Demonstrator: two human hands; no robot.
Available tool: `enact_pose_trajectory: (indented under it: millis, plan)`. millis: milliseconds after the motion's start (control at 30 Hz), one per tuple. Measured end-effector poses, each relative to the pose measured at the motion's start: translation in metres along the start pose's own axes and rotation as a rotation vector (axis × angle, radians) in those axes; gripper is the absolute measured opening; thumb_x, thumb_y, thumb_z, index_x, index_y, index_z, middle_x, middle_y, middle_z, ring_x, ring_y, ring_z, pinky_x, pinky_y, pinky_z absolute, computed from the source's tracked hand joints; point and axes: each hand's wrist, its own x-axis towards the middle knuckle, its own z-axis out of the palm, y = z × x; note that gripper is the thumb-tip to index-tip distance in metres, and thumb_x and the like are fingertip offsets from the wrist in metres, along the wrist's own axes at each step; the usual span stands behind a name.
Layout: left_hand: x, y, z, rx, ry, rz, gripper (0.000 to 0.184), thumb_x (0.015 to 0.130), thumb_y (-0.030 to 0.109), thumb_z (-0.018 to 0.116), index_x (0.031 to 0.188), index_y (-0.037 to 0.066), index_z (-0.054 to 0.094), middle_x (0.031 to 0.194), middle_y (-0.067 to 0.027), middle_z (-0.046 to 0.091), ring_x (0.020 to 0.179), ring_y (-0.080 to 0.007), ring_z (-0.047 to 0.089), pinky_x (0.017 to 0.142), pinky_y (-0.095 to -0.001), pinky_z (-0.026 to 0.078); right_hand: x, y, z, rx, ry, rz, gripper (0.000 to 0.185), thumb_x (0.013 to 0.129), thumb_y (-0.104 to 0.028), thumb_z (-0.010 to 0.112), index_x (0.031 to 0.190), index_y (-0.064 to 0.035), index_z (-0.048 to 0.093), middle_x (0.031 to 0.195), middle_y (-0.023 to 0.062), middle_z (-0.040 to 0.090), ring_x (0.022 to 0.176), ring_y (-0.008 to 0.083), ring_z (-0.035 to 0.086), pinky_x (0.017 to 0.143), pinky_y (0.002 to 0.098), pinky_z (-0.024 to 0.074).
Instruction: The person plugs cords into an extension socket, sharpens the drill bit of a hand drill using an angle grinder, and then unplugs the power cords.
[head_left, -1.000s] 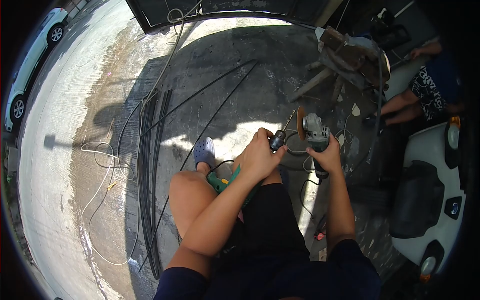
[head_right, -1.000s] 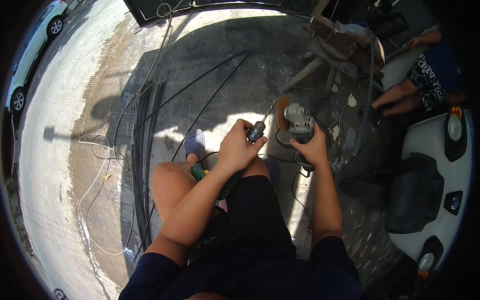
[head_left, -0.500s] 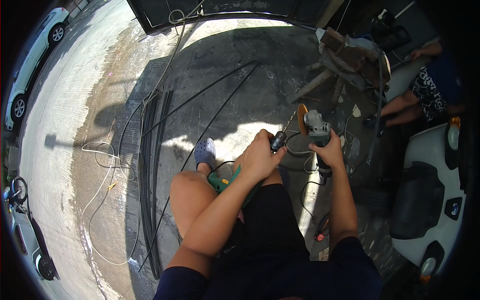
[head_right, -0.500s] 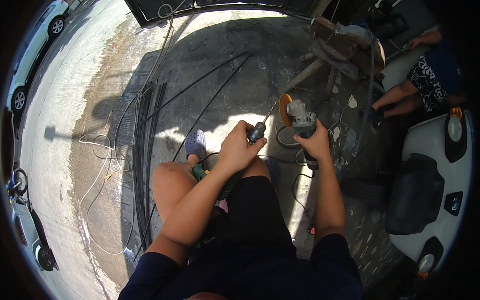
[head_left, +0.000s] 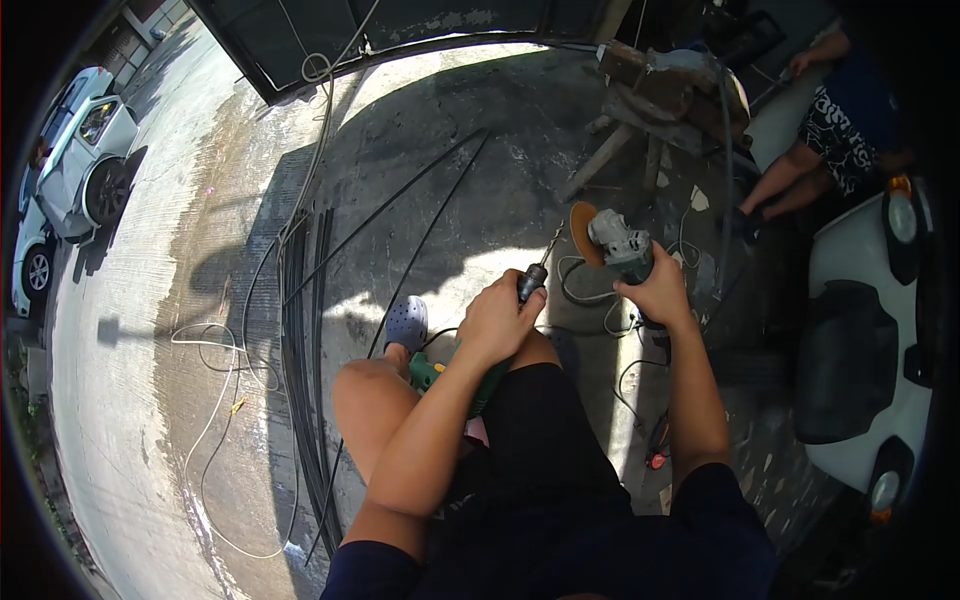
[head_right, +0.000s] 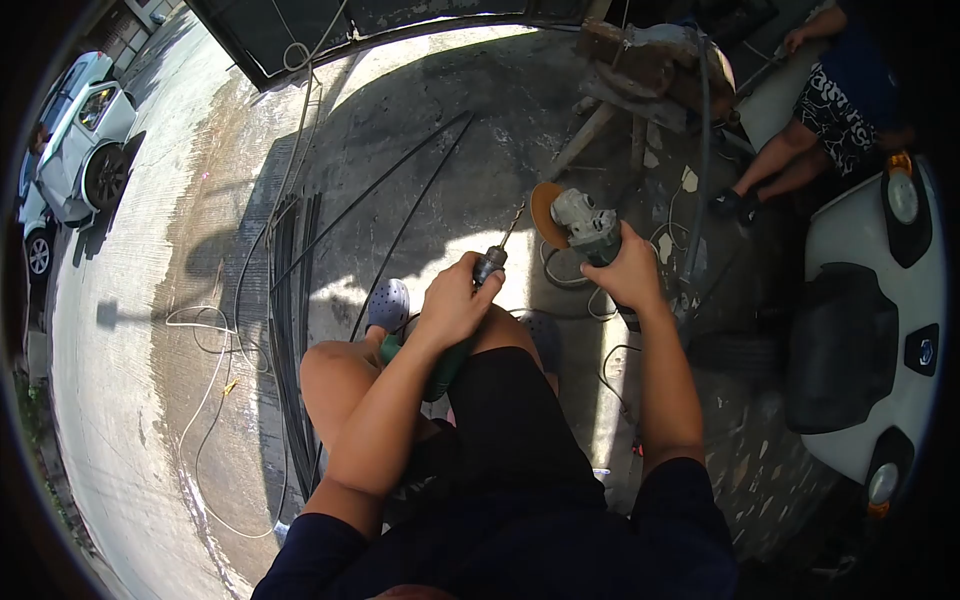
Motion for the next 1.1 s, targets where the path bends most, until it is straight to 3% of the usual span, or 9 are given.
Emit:
enact_pose_trajectory:
  millis: [100,233,267,600,1100]
  plan:
    - [0.001,-0.013,0.000,0.001,0.023,0.024,0.047,0.094,0.042,0.061,0.111,-0.003,0.062,0.089,-0.0259,0.070,0.090,-0.0447,0.068,0.083,-0.0533,0.051,-0.004,-0.007,-0.005,-0.068,0.071,-0.063,0.063,0.062,-0.024,0.086,0.113,0.0058,0.063,0.103,0.0267,0.072,0.102,0.0438,0.070,0.090,0.0473,0.0547]
    - [0.001,-0.020,0.001,-0.009,0.067,0.051,0.048,0.094,0.042,0.061,0.110,-0.003,0.062,0.088,-0.0266,0.070,0.088,-0.0456,0.068,0.081,-0.0535,0.051,-0.004,-0.007,-0.007,-0.050,0.044,-0.053,0.064,0.062,-0.024,0.086,0.113,0.0064,0.062,0.101,0.0278,0.072,0.100,0.0444,0.070,0.089,0.0473,0.0554]
    - [0.002,-0.023,0.003,0.025,0.094,0.080,0.051,0.094,0.043,0.063,0.115,-0.004,0.063,0.084,-0.0250,0.069,0.081,-0.0409,0.070,0.076,-0.0476,0.052,-0.004,-0.007,-0.007,-0.068,0.024,-0.050,0.065,0.061,-0.024,0.086,0.113,0.0067,0.062,0.100,0.0283,0.072,0.099,0.0448,0.070,0.089,0.0473,0.0558]
    - [0.002,-0.019,0.005,0.018,0.074,0.112,0.050,0.094,0.042,0.063,0.113,-0.004,0.064,0.082,-0.0246,0.070,0.080,-0.0410,0.070,0.074,-0.0473,0.052,-0.005,-0.030,-0.013,-0.124,-0.023,-0.020,0.079,0.060,-0.026,0.087,0.124,0.0110,0.059,0.100,0.0313,0.072,0.100,0.0461,0.070,0.090,0.0467,0.0566]
    - [0.002,-0.019,0.004,-0.002,0.068,0.104,0.050,0.094,0.042,0.064,0.111,-0.004,0.064,0.081,-0.0245,0.069,0.079,-0.0408,0.070,0.073,-0.0476,0.052,0.001,-0.024,-0.019,-0.138,-0.012,-0.012,0.070,0.060,-0.026,0.084,0.116,0.0098,0.062,0.098,0.0301,0.072,0.098,0.0468,0.070,0.088,0.0469,0.0568]
